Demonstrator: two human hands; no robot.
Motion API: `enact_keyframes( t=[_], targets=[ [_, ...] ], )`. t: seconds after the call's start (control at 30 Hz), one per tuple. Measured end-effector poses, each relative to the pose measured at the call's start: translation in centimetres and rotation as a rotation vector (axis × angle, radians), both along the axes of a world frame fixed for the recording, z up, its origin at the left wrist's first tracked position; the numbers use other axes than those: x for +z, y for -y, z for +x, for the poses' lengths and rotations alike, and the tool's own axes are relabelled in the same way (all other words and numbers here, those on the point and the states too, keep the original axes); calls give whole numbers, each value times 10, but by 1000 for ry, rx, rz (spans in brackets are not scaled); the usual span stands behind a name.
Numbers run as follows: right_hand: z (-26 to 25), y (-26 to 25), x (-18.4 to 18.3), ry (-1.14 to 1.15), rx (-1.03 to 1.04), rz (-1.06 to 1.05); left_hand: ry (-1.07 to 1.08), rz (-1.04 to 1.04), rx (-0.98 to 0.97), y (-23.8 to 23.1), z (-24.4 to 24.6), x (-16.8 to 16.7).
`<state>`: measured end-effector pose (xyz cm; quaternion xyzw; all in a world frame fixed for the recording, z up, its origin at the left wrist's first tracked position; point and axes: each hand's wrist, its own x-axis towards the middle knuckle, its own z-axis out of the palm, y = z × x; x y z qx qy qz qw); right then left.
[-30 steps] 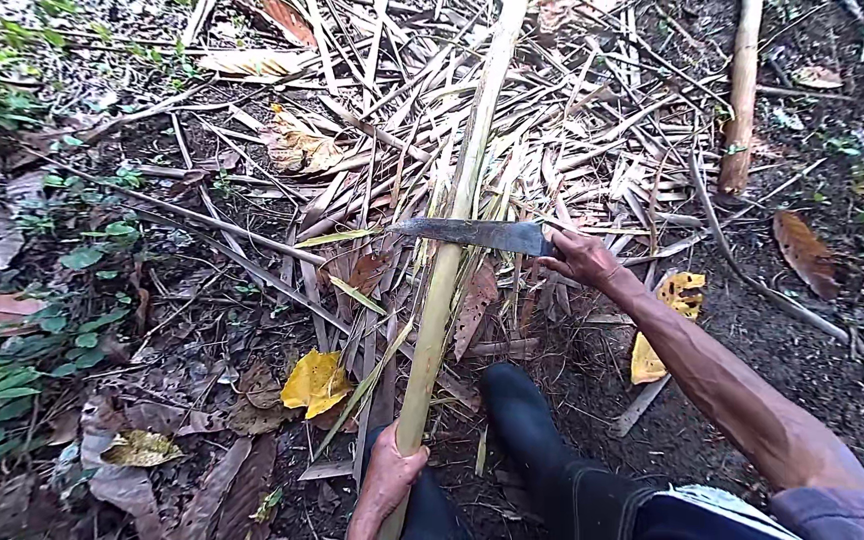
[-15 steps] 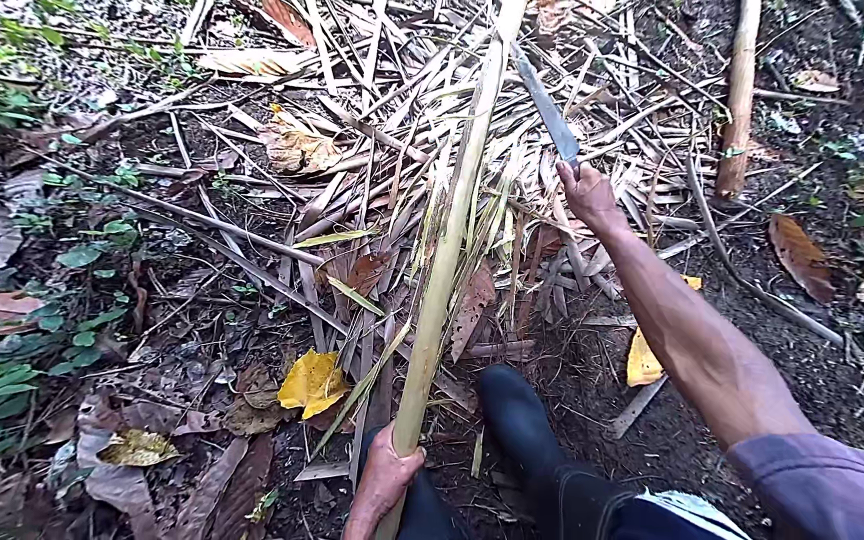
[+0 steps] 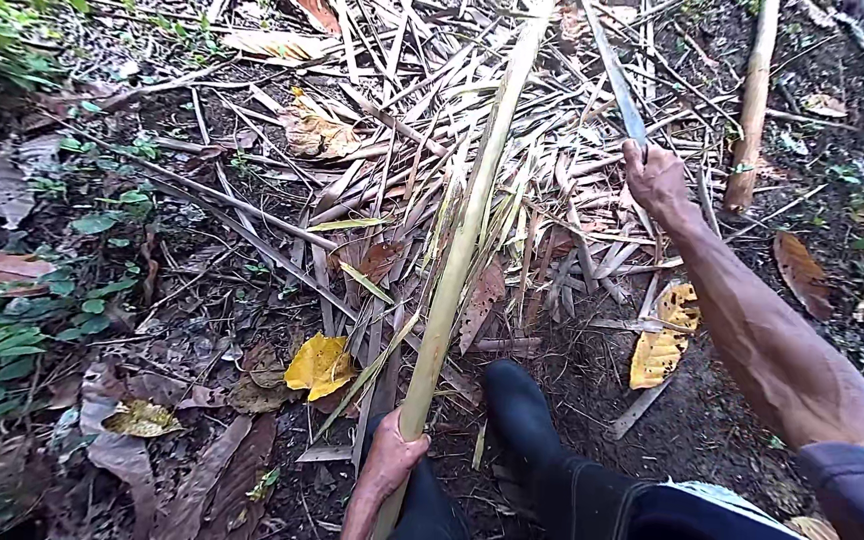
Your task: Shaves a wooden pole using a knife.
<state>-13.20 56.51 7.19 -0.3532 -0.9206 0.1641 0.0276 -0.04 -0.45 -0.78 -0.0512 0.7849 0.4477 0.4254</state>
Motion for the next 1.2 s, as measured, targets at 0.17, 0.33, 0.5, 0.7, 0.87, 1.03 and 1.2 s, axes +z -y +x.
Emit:
enact_keyframes(
  t=[0.17, 0.33, 0.5, 0.7, 0.87, 1.03, 1.2],
  targets=[
    [59, 38, -42, -63, 293, -88, 12, 7, 19, 2, 0, -1],
    [95, 142, -110, -104, 378, -357, -2, 5, 38, 1, -3, 4],
    [81, 180, -124, -229, 498, -342, -18, -12, 58, -1, -2, 4],
    [130, 136, -29, 164, 701, -110, -2, -28, 57, -5, 2, 3],
    [134, 123, 65, 409, 850, 169, -28, -85, 23, -8, 3, 2],
    [97, 140, 116, 561, 959, 379, -90, -131, -26, -16, 7, 8],
    [68, 116, 106, 566, 830, 390, -132, -140, -106, -19, 8, 8]
  ],
)
